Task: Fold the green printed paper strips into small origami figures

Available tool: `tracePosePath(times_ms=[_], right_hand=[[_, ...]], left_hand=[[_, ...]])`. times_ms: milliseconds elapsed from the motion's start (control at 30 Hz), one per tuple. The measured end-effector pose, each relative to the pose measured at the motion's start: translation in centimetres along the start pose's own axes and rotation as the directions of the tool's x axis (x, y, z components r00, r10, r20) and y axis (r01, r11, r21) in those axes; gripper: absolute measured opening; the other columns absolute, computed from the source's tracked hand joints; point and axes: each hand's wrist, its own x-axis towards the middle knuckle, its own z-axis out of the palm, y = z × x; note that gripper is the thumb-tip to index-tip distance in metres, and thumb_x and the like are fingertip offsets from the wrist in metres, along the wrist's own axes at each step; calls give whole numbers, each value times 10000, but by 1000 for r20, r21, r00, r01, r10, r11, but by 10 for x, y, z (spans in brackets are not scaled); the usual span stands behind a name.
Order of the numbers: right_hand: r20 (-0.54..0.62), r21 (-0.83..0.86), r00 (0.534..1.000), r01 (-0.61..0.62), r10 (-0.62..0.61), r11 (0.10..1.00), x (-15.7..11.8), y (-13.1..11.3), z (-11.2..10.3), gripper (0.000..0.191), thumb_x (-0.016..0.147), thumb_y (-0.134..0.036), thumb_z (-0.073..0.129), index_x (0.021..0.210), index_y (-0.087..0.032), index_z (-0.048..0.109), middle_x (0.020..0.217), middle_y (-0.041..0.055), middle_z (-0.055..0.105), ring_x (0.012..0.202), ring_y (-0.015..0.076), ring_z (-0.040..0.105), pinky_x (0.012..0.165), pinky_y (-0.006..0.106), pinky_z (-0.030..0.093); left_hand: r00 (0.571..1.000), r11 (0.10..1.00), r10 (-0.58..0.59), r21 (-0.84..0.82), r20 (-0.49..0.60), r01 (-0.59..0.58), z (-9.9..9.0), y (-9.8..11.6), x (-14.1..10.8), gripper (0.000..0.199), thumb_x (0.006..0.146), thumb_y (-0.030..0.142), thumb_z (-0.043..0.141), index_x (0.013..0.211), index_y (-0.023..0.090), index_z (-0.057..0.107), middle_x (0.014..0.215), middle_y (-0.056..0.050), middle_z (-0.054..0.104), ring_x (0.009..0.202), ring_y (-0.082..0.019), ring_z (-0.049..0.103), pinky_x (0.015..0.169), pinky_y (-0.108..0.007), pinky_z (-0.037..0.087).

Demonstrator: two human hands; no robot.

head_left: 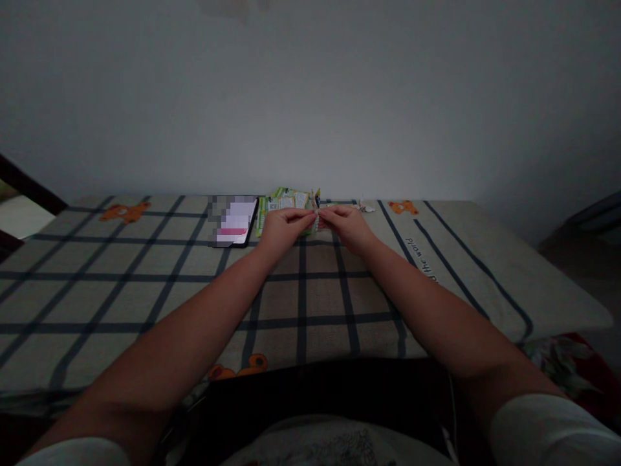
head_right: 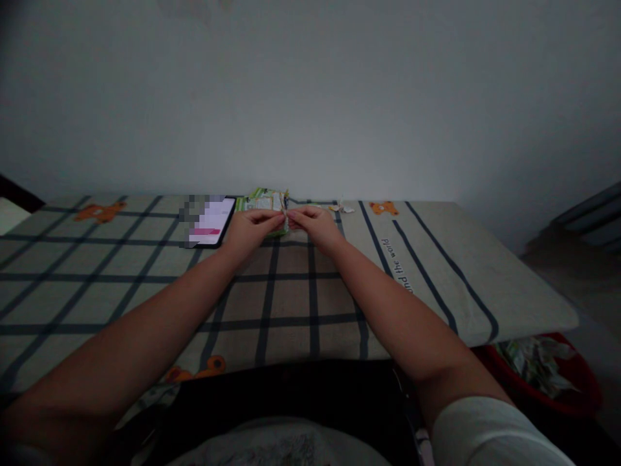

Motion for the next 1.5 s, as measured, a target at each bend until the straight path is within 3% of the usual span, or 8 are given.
tracePosePath(times_ms=[233, 633, 900, 1067, 1333, 1500], right_hand=[[-17, -300, 990, 128, -140, 945, -3, -3, -3, 307, 708, -502, 792, 757, -199, 781, 710, 26, 729, 699, 158, 649, 743, 325, 524], [-26, -303, 987, 144, -160, 942, -4, -4, -2, 418, 660, -597, 795, 762, -193, 768, 713, 28, 733, 697, 156, 654, 735, 326, 548], [-44, -239, 993, 99, -113, 966, -3, -2, 2, 435, 640, -604, 807, 775, -196, 737, 724, 23, 712, 696, 152, 647, 748, 338, 568], [-34, -212, 995, 87, -97, 973, -2, -2, 1, 437, 618, -591, 825, 756, -193, 706, 713, 11, 698, 670, 139, 638, 738, 328, 575], [-23, -144, 998, 51, -55, 988, 0, 0, 0, 478, 605, -578, 836, 829, -197, 652, 708, -10, 681, 653, 128, 637, 708, 315, 570], [-47, -191, 993, 99, -110, 977, 1, 2, 0, 451, 589, -526, 854, 808, -209, 619, 696, -27, 647, 644, 115, 605, 666, 281, 526]], left_hand=[[995, 988, 96, 117, 9, -96, 2, 0, -2, 191, 761, 378, 773, 821, 199, 805, 865, -62, 788, 794, -199, 720, 777, -315, 564], [986, 965, 168, 205, 7, -166, 1, 2, -3, 136, 796, 302, 694, 794, 206, 790, 847, -44, 784, 789, -181, 718, 792, -301, 558], [996, 998, 44, 41, -78, -41, 3, -1, -1, 102, 739, 312, 734, 714, 218, 767, 899, -39, 779, 912, -209, 713, 945, -352, 532], [997, 997, -64, -44, -37, 62, 5, -2, -1, 162, 719, 354, 768, 756, 196, 775, 879, -63, 776, 875, -212, 709, 887, -345, 542], [992, 980, -127, -155, -27, 121, 6, 0, 1, 269, 674, 377, 817, 820, 163, 745, 864, -68, 760, 827, -193, 691, 824, -335, 552], [992, 966, -117, -237, -35, 106, 7, -3, 3, 322, 621, 349, 849, 829, 170, 681, 868, -46, 739, 828, -169, 687, 830, -324, 553]])
